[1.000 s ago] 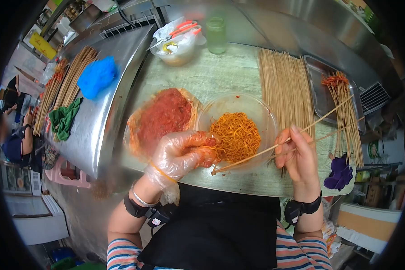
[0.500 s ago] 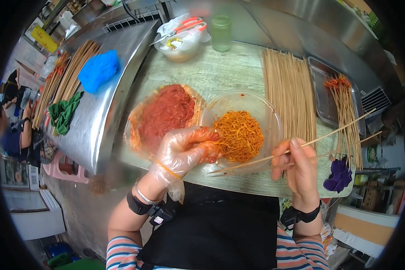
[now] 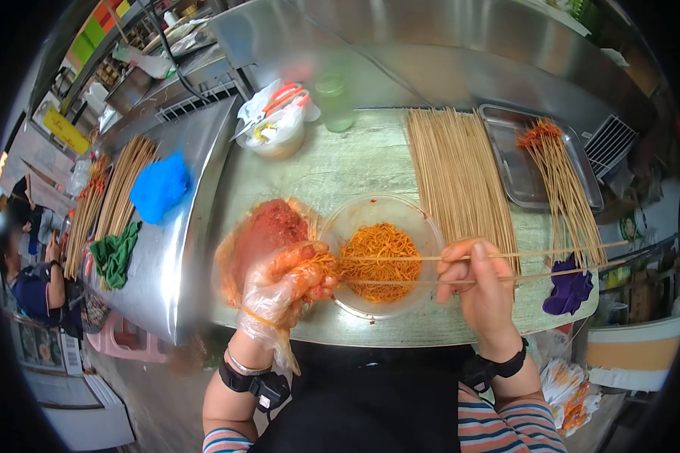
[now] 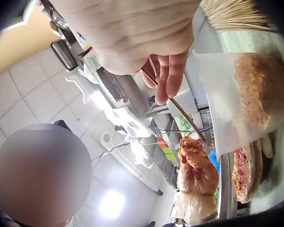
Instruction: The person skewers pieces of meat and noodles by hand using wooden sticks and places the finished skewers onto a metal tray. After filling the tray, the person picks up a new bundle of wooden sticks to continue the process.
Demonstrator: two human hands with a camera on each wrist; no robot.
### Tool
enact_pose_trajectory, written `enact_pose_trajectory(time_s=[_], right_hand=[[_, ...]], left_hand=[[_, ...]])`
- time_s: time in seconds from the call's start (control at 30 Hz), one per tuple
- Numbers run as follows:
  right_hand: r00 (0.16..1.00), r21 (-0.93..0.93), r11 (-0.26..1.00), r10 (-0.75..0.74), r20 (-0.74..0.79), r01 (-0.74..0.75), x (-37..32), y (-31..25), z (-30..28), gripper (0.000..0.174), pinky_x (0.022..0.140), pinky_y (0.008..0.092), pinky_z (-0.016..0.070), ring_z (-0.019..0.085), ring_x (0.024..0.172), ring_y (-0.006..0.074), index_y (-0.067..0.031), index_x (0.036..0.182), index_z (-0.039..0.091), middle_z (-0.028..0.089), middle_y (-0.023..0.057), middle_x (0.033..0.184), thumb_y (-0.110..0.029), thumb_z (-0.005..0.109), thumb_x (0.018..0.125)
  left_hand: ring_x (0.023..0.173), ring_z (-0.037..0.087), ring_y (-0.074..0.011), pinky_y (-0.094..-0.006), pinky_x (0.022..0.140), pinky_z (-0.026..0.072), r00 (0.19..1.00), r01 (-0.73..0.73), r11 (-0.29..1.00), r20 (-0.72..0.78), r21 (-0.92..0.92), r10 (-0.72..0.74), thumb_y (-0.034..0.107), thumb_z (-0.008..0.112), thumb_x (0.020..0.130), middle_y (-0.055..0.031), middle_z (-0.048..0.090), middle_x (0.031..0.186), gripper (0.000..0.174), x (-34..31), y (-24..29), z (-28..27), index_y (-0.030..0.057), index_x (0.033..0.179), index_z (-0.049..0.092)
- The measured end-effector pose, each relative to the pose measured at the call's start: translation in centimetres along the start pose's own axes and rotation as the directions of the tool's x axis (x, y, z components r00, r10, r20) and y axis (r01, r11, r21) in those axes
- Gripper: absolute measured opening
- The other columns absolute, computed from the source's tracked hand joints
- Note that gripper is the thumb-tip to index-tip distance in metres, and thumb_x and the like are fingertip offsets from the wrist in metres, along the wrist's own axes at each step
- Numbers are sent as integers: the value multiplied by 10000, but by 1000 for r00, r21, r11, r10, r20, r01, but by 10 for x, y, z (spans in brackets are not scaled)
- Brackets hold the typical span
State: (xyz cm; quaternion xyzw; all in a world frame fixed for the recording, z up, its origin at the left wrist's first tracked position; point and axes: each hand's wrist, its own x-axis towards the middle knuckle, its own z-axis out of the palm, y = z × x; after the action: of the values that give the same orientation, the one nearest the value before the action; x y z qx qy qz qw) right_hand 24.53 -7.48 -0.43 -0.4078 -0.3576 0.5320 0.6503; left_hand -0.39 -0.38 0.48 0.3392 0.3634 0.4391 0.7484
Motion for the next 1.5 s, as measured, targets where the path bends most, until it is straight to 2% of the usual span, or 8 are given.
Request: enact_pose_trajectory(time_s=[0.27, 0.57, 0.77, 0.87, 0.97, 1.07, 1.17, 1.5], right_hand=[[984, 104, 984, -130, -122, 143, 4, 2, -8, 366, 527, 270, 496, 591, 551, 179, 16, 872, 523, 583, 115, 706, -280, 334, 976], [990, 64, 988, -139, 6, 138, 6, -5, 6, 373, 540, 273, 503, 596, 563, 201, 30, 857, 519, 572, 140, 788, -274, 337, 973], [992, 9, 993, -122, 20, 122, 5, -2, 13, 359, 560, 269, 512, 599, 571, 199, 32, 856, 520, 569, 142, 804, -257, 340, 973], [986, -11, 986, -165, 34, 165, 5, 0, 14, 359, 561, 267, 511, 600, 574, 197, 32, 861, 520, 570, 144, 811, -255, 338, 974], [983, -2, 984, -178, 34, 178, 7, 1, 14, 356, 557, 264, 510, 598, 575, 195, 32, 869, 520, 569, 141, 811, -252, 334, 975], [980, 2, 981, -192, 52, 192, 8, 2, 14, 353, 554, 265, 510, 598, 578, 197, 34, 878, 520, 566, 144, 828, -250, 333, 976], [981, -1, 981, -194, 31, 194, 7, 5, 14, 355, 545, 267, 510, 595, 570, 200, 34, 883, 520, 564, 148, 848, -254, 335, 976], [970, 31, 969, -244, -1, 244, 8, 3, 6, 348, 471, 258, 479, 572, 515, 189, 25, 850, 520, 566, 144, 792, -251, 349, 973]], left_hand=[[724, 614, -257, -268, 588, 504, 999, -29, 999, -40, 32, 30, -31, 574, 805, -214, 595, 890, 298, -3, -2, 1, -106, 1089, 521], [849, 632, -275, -292, 724, 517, 1000, 5, 980, 22, 201, -9, 25, 548, 815, -208, 599, 950, 362, -8, -6, 13, -128, 1137, 487], [864, 627, -293, -324, 745, 525, 1000, 9, 990, 12, 143, -11, 79, 574, 805, -211, 591, 976, 434, -8, -8, 11, -129, 1170, 464], [872, 627, -307, -340, 747, 531, 987, 24, 987, 160, -158, 2, 72, 570, 816, -215, 591, 987, 425, -5, -10, -2, -125, 1176, 461], [884, 630, -306, -345, 736, 538, 996, 86, 966, 37, -244, -80, 48, 576, 819, -209, 595, 998, 412, -6, -3, 9, -125, 1175, 460], [871, 639, -294, -334, 710, 545, 1000, 29, 991, -3, 133, -29, 22, 592, 814, -193, 602, 1003, 391, -5, -5, 11, -105, 1165, 479], [845, 648, -277, -310, 677, 548, 998, -63, 997, 34, 42, 62, -12, 597, 801, -180, 609, 995, 367, -5, -10, 5, -78, 1151, 504], [733, 654, -254, -278, 600, 546, 996, -62, 994, -52, 91, 67, 0, 588, 826, -181, 617, 944, 242, -1, -11, 0, -69, 1056, 559]])
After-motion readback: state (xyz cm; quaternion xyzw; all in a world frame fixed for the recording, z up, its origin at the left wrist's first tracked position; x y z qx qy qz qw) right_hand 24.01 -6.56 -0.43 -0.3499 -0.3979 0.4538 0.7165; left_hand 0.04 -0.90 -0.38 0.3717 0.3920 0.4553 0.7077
